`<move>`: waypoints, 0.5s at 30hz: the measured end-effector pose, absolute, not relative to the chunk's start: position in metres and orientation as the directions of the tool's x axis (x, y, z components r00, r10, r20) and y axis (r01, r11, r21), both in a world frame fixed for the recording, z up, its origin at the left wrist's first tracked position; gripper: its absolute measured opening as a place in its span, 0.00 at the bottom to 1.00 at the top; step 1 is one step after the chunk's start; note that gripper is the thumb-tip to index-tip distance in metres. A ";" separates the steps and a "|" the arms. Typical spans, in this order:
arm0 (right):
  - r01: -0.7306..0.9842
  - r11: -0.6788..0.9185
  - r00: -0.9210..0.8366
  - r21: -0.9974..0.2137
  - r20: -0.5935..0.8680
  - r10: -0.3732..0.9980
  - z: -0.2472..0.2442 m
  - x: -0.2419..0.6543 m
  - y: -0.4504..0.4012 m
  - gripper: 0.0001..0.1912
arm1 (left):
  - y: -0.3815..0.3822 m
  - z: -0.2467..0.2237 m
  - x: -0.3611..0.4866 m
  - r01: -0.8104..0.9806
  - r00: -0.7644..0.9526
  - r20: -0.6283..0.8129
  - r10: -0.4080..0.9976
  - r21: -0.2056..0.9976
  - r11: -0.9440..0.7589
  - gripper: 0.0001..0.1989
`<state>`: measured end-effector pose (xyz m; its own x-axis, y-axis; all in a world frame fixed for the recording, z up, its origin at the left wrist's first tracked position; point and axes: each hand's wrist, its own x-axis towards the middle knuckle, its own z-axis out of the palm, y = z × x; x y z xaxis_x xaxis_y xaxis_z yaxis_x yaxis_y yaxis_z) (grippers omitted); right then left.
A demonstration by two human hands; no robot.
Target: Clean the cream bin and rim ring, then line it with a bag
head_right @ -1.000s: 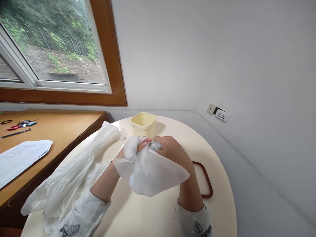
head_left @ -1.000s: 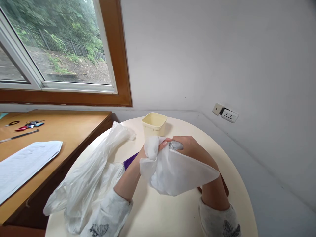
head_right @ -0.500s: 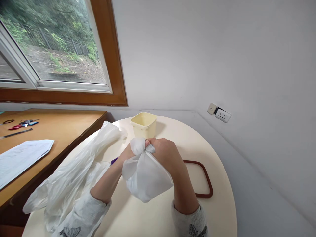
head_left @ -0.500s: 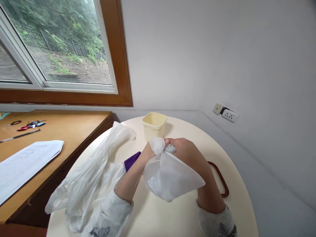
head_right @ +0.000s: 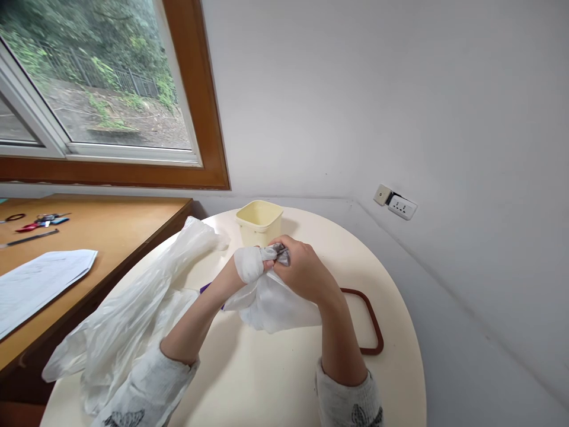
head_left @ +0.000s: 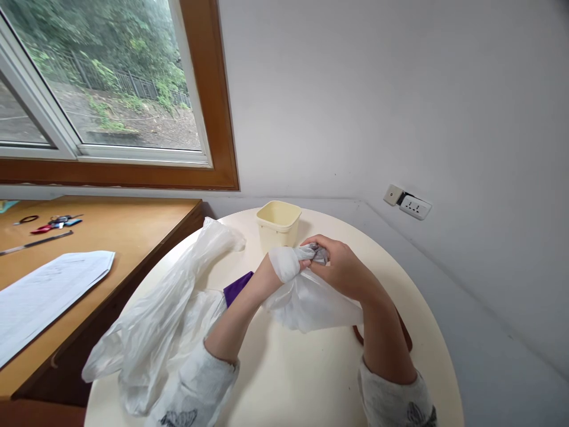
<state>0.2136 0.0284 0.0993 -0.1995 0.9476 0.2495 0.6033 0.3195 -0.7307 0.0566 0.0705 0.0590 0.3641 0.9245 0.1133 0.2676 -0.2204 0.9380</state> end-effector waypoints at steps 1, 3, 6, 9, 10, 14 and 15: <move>0.573 0.310 -0.199 -0.758 0.239 0.951 0.100 0.214 0.028 0.12 | 0.071 0.059 0.057 0.254 0.362 0.126 0.923 0.940 -0.228 0.11; 0.520 0.278 -0.187 -0.808 0.209 0.960 0.102 0.215 0.027 0.14 | 0.072 0.060 0.056 0.221 0.369 0.151 0.917 0.944 -0.245 0.08; 0.478 0.249 -0.159 -0.842 0.195 0.968 0.104 0.213 0.026 0.15 | 0.073 0.060 0.056 0.210 0.392 0.175 0.903 0.939 -0.273 0.06; 0.508 0.266 -0.120 -0.819 0.239 0.964 0.106 0.208 0.025 0.12 | 0.074 0.059 0.056 0.285 0.397 0.192 0.898 0.904 -0.319 0.05; 0.523 0.279 -0.115 -0.805 0.257 0.960 0.106 0.206 0.024 0.11 | 0.074 0.059 0.056 0.320 0.389 0.209 0.897 0.882 -0.345 0.05; 0.582 0.363 -0.137 -0.727 0.352 0.926 0.103 0.197 0.025 0.05 | 0.073 0.063 0.054 0.434 0.369 0.273 0.889 0.795 -0.424 0.06; 0.596 0.388 -0.144 -0.703 0.382 0.913 0.102 0.196 0.025 0.05 | 0.072 0.065 0.054 0.443 0.374 0.280 0.884 0.784 -0.435 0.06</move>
<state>0.1957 0.0253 0.1021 -0.1436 0.9131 0.3817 0.5965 0.3876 -0.7028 0.0538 0.0715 0.0652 0.3742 0.8842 0.2797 0.4429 -0.4353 0.7838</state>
